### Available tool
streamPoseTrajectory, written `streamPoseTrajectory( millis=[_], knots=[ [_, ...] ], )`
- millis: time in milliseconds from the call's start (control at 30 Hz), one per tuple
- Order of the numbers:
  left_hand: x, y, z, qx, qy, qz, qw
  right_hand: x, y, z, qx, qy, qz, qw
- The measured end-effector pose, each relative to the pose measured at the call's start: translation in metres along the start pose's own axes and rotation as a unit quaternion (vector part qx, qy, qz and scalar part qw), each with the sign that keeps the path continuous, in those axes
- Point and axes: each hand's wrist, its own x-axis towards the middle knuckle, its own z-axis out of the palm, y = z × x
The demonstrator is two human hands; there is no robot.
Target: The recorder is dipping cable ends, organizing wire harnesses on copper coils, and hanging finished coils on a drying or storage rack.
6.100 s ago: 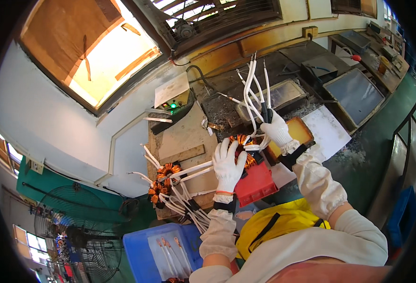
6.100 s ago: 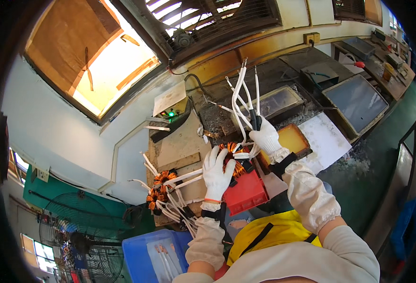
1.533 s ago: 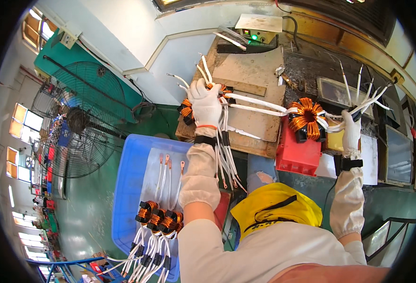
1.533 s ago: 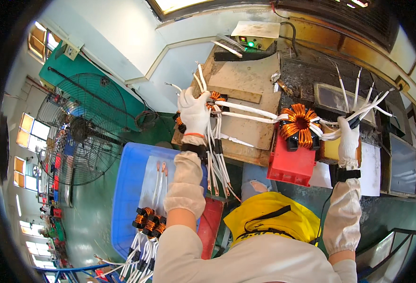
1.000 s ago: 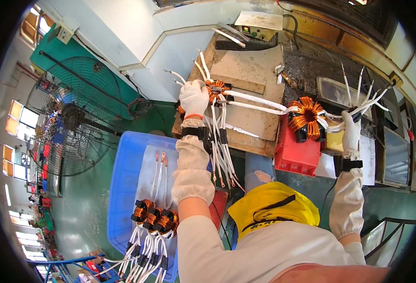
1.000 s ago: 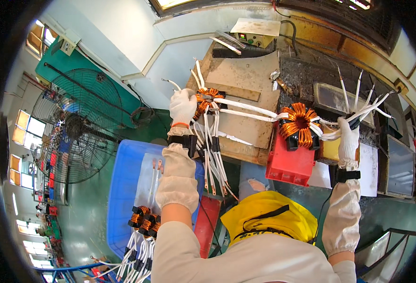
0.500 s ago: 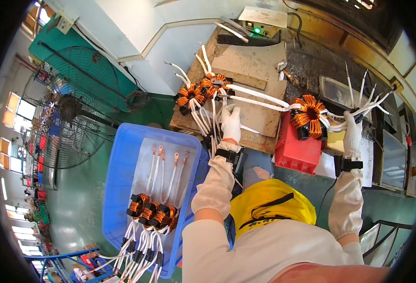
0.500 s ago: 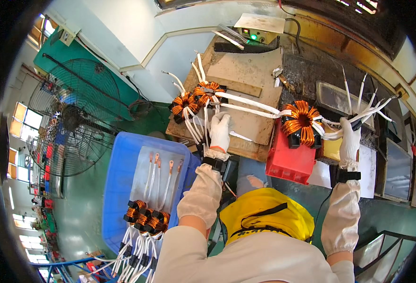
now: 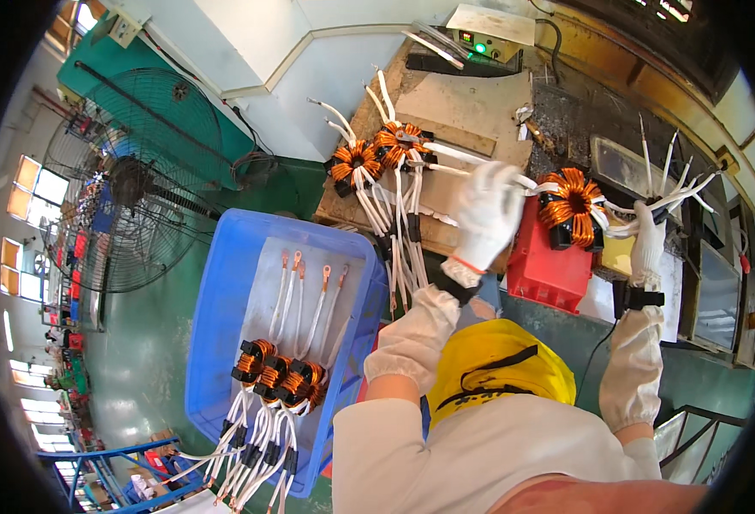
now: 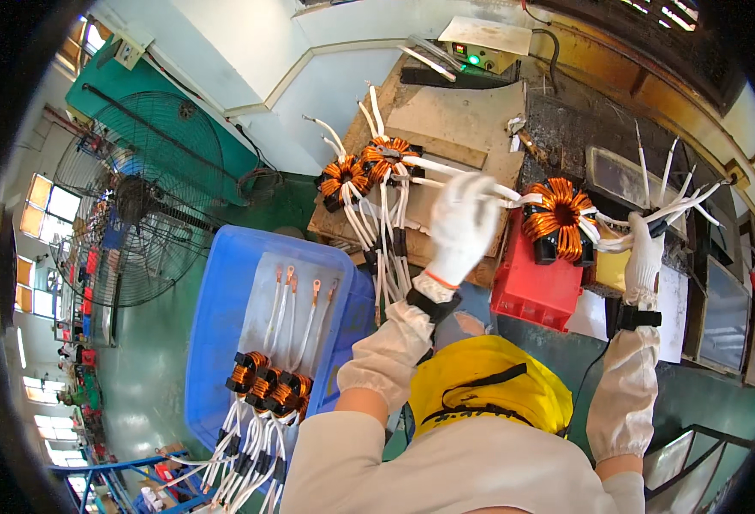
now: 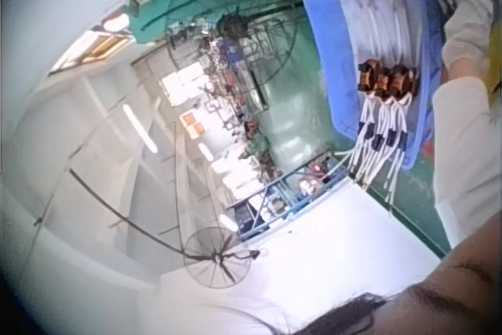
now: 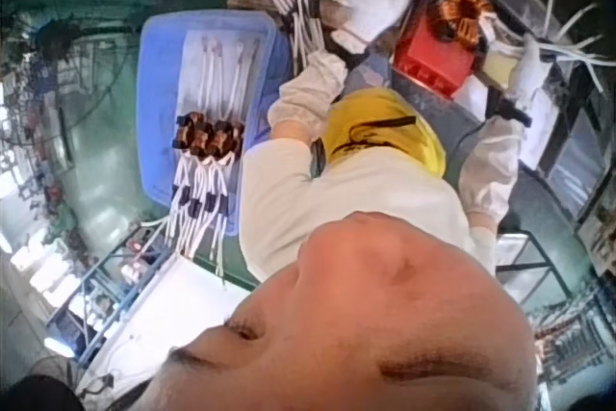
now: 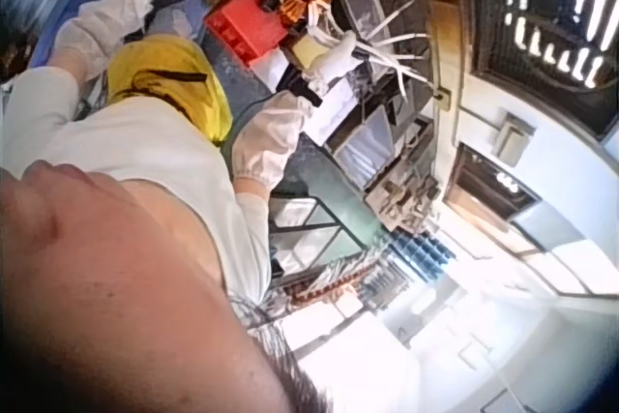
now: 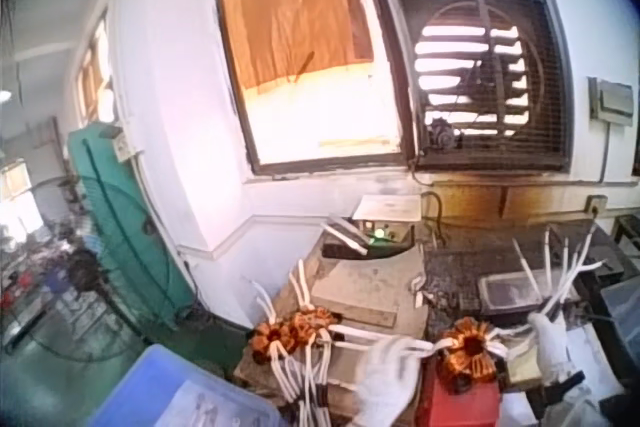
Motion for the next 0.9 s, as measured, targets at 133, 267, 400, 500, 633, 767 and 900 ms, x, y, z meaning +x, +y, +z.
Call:
streamPoseTrajectory(
  millis=[133, 267, 400, 500, 633, 767, 900],
  knots=[
    [0.013, 0.044, 0.029, -0.019, -0.051, 0.103, 0.993, 0.007, 0.008, 0.002, 0.02, -0.002, -0.008, 1.0],
    [-0.003, 0.062, 0.056, 0.005, -0.124, 0.125, 0.984, 0.005, 0.007, 0.002, 0.046, -0.014, 0.007, 0.999],
    [-0.009, 0.058, 0.06, 0.004, -0.11, 0.139, 0.984, 0.001, 0.002, 0.003, 0.094, -0.019, 0.023, 0.995],
    [-0.009, 0.058, 0.061, -0.007, -0.124, 0.142, 0.982, 0.004, 0.008, 0.002, 0.117, -0.012, 0.016, 0.993],
    [-0.011, 0.056, 0.061, -0.006, -0.114, 0.154, 0.982, 0.006, 0.014, 0.002, 0.095, 0.008, 0.034, 0.995],
    [-0.011, 0.055, 0.063, -0.005, -0.119, 0.161, 0.98, 0.001, 0.011, 0.004, 0.109, 0.015, 0.028, 0.994],
    [-0.009, 0.053, 0.063, 0.0, -0.107, 0.174, 0.979, 0.003, 0.013, 0.006, 0.099, 0.009, 0.02, 0.995]
  ],
)
